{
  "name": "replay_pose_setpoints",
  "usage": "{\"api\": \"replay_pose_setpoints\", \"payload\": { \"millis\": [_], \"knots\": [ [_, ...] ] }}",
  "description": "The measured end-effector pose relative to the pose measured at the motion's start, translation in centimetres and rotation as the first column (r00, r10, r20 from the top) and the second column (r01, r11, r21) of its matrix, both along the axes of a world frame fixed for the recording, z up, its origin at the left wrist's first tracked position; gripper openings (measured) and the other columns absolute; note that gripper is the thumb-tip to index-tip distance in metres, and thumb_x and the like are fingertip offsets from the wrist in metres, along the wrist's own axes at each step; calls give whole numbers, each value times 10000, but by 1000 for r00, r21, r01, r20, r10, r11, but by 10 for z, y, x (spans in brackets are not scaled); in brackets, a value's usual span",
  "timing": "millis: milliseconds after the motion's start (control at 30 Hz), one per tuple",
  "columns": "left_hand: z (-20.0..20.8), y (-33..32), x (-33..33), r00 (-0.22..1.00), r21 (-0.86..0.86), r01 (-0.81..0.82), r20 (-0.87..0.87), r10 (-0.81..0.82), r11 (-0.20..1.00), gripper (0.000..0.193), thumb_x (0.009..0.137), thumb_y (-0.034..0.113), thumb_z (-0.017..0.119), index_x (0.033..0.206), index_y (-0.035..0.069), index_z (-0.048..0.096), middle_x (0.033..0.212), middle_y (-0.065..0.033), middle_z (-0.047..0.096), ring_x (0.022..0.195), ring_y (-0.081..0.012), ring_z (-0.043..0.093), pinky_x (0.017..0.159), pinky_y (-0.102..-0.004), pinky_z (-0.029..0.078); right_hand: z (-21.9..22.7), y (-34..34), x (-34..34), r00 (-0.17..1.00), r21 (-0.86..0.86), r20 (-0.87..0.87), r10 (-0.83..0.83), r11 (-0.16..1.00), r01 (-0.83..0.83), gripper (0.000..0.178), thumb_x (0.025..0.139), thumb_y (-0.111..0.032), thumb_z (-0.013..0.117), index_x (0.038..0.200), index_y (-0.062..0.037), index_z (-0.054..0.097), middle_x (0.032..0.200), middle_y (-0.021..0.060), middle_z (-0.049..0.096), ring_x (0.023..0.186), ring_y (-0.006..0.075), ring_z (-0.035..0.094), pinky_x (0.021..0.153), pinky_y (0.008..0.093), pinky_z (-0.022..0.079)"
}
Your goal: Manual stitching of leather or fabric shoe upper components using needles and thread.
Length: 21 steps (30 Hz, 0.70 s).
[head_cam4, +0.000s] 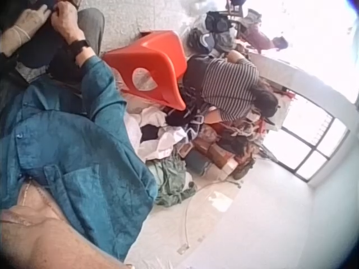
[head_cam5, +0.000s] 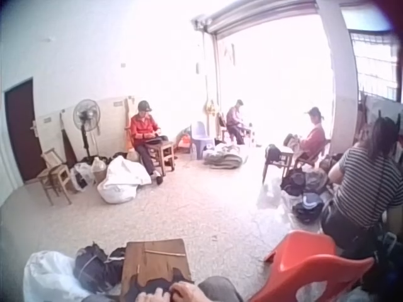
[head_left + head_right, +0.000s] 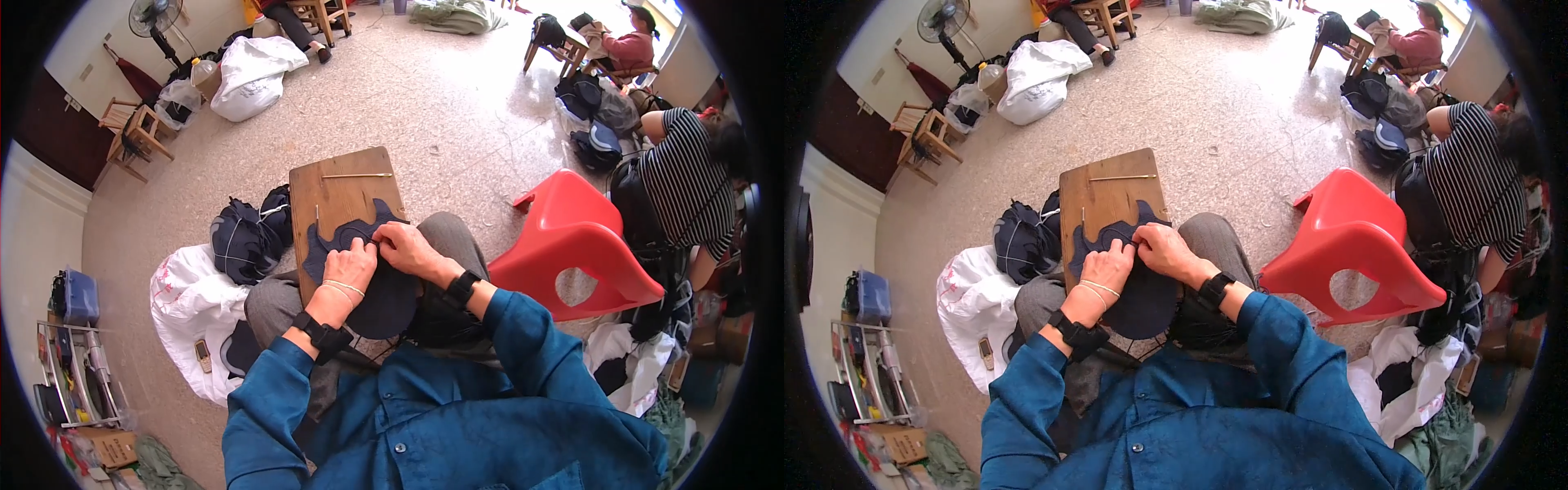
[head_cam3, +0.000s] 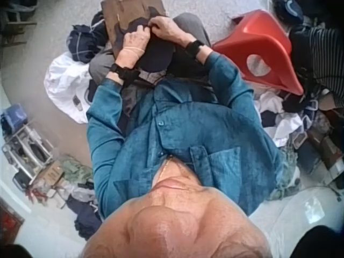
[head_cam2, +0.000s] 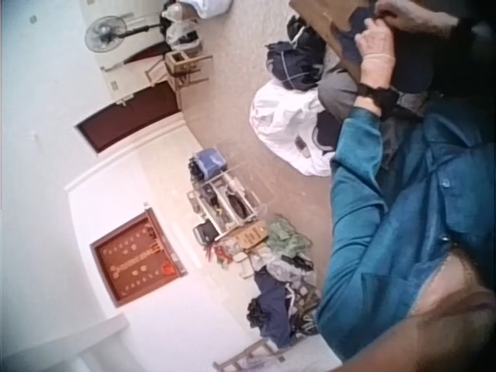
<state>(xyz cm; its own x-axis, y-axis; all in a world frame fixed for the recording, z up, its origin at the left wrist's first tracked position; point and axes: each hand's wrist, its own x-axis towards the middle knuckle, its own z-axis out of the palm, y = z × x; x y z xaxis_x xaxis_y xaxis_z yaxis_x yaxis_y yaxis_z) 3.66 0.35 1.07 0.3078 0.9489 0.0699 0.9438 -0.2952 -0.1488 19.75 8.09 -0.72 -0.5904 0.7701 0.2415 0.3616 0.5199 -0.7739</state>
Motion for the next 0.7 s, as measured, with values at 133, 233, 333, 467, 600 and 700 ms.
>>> {"api": "replay_pose_setpoints", "payload": {
  "millis": [133, 233, 333, 467, 600, 700],
  "knots": [
    [-10, 1, 3, 995, 68, -3, -101, 10, 998, 83, 913, 157, 604, 980, 144, 651, 878, -39, 628, 658, -201, 707, 652, -374, 510, 0, -3, -2, 999, -77, -39, -24, 997, 21, 168, 863, -92, 604, 944, 14, 706, 916, 222, 708, 926, 403, 685, 827, 467, 549],
    [-16, 4, 4, 996, 73, -29, -85, 35, 997, 67, 912, 162, 606, 966, 156, 645, 857, -25, 622, 654, -185, 700, 663, -375, 492, 2, -3, -1, 997, -173, -57, -47, 984, 37, 178, 860, -106, 621, 962, 11, 709, 919, 227, 711, 915, 397, 694, 814, 455, 555],
    [-14, 7, 3, 995, 98, -16, -99, 26, 995, 59, 911, 164, 609, 955, 153, 647, 868, -28, 618, 660, -188, 686, 701, -385, 481, 1, -1, 0, 997, -229, -54, -55, 972, 42, 193, 858, -119, 635, 983, 5, 712, 916, 227, 713, 902, 389, 703, 804, 445, 558],
    [-9, 7, 2, 993, 134, 27, -118, -11, 991, 60, 898, 155, 615, 946, 140, 646, 876, -26, 611, 670, -196, 678, 726, -387, 468, -1, -2, 0, 997, -197, -52, -48, 980, 37, 199, 859, -121, 632, 995, 0, 714, 919, 221, 715, 904, 381, 706, 804, 443, 559],
    [4, 6, 2, 991, 172, 112, -95, -97, 979, 79, 865, 143, 631, 940, 120, 640, 886, -46, 598, 717, -200, 665, 724, -377, 475, -4, -1, 1, 999, -160, -47, -24, 987, 16, 207, 886, -101, 639, 1048, 10, 706, 895, 178, 719, 814, 237, 699, 743, 357, 550],
    [12, -1, 4, 997, 83, 42, 62, -47, 996, 143, 822, 82, 639, 964, 94, 628, 906, -81, 582, 749, -238, 655, 713, -377, 509, -2, -2, -1, 997, -184, -62, -35, 983, 23, 195, 867, -114, 616, 996, -4, 713, 935, 216, 716, 925, 384, 702, 805, 450, 557]
  ]
}}
